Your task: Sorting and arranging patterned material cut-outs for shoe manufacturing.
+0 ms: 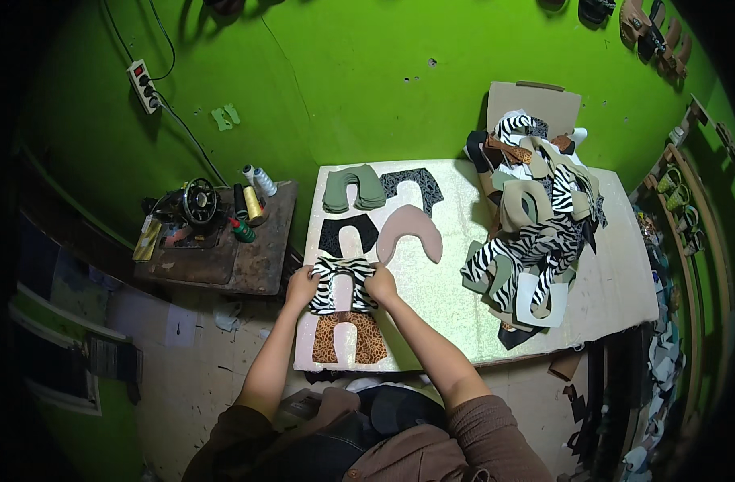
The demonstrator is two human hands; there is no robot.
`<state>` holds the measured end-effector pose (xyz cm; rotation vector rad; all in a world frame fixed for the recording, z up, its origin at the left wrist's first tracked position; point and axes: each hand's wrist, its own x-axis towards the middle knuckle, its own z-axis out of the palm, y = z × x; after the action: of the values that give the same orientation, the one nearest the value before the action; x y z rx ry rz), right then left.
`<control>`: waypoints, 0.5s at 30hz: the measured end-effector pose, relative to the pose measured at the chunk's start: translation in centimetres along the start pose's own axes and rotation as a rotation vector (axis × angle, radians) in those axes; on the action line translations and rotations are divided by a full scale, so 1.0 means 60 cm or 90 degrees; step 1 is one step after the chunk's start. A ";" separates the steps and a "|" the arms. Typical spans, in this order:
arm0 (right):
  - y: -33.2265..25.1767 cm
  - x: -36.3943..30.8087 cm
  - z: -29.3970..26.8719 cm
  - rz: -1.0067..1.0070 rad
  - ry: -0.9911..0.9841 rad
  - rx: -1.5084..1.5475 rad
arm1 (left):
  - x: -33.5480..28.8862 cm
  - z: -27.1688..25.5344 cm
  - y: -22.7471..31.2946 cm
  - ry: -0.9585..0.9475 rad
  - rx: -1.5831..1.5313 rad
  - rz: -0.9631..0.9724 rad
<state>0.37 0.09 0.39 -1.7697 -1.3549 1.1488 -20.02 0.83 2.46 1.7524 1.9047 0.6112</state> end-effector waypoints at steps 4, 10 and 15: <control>0.006 -0.006 0.005 -0.044 0.020 -0.028 | 0.001 0.004 -0.001 -0.008 0.026 0.002; 0.001 -0.011 -0.003 -0.072 0.030 -0.122 | -0.003 -0.005 -0.002 -0.059 0.084 -0.023; -0.012 -0.029 -0.001 -0.079 0.040 -0.234 | -0.040 0.022 0.029 -0.055 0.231 -0.003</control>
<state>-0.05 -1.35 1.50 -1.9200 -1.6942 0.8089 -17.67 -1.44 2.59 1.9535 2.0556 0.1892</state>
